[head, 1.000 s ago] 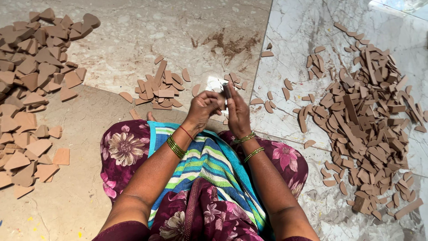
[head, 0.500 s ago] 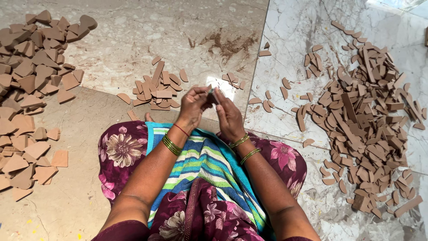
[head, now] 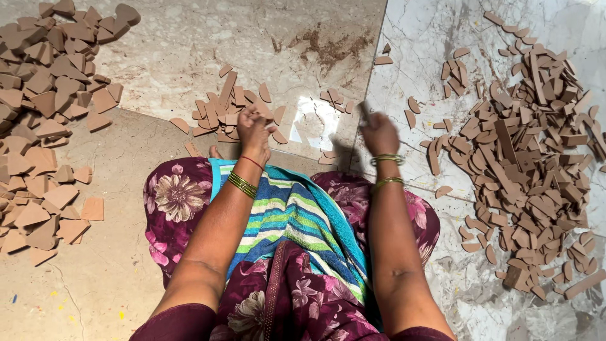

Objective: The person sits on the floor with piles of small cut pieces around them. They pick up one piece at a time, rub its edges against a small sanding block held in the other hand, and set the smoothed piece aside, repeating this for piece after piece.

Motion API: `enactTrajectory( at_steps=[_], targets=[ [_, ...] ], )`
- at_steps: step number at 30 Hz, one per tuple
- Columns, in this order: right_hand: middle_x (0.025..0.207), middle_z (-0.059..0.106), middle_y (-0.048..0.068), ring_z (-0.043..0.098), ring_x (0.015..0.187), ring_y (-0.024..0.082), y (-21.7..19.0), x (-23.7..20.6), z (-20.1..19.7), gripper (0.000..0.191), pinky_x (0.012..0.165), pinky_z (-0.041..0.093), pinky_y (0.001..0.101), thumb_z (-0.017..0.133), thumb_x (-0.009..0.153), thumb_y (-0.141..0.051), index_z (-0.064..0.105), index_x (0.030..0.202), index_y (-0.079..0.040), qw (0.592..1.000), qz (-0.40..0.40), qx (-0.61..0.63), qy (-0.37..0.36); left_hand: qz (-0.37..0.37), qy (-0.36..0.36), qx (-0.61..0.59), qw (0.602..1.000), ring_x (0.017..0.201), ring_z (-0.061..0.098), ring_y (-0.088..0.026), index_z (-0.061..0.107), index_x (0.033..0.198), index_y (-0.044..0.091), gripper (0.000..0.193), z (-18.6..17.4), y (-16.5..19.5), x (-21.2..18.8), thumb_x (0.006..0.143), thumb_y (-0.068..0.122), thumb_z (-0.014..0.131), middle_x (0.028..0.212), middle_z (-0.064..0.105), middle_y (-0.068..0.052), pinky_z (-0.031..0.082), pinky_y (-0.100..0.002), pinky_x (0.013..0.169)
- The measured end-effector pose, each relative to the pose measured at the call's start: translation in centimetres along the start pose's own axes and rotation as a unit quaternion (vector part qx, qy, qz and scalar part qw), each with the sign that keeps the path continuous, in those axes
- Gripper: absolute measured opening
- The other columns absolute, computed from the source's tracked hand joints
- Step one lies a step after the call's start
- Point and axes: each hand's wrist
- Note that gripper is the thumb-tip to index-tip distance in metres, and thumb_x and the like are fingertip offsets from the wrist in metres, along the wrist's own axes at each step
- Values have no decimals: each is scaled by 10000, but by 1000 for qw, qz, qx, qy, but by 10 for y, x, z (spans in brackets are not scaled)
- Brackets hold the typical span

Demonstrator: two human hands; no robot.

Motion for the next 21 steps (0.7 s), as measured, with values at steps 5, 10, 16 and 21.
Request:
enactTrajectory(
  at_steps=[5, 10, 16, 21],
  targets=[
    [1100, 730, 46, 703, 1018, 282, -20, -20, 35, 281, 830, 563, 457, 742, 842, -381, 732, 1109, -295, 965, -79, -213, -128, 22, -3, 79, 997, 1094, 514, -189, 324, 1377, 54, 524, -6, -2, -1, 990, 89, 676, 1343, 437, -129, 509, -334, 799],
    [1110, 718, 100, 712, 1011, 320, -20, -32, 54, 363, 804, 568, 479, 712, 913, -494, 731, 1098, -182, 930, -198, -288, -114, -34, -30, 121, 992, 1160, 573, -234, 319, 1504, 111, 715, 10, -3, -15, 910, 158, 715, 1488, 406, -139, 562, -314, 796],
    [1138, 716, 88, 712, 1036, 297, -24, -30, 58, 495, 833, 581, 439, 845, 686, -401, 734, 1096, -147, 887, -215, -369, -175, -45, -121, 121, 984, 1004, 646, -172, 441, 1454, 84, 650, 16, -16, -23, 883, 177, 736, 1368, 536, -110, 547, -277, 737],
    [1137, 717, 83, 711, 1047, 295, -22, -29, 56, 440, 845, 576, 432, 830, 697, -356, 744, 1080, -157, 897, -203, -350, -177, -47, -166, 125, 977, 924, 666, -123, 521, 1402, 58, 573, 13, -24, -23, 885, 172, 741, 1263, 607, -81, 528, -246, 715]
  ],
)
Point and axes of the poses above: each hand's wrist, its own x-axis towards the middle knuckle, its own z-axis out of the palm, y = z × x
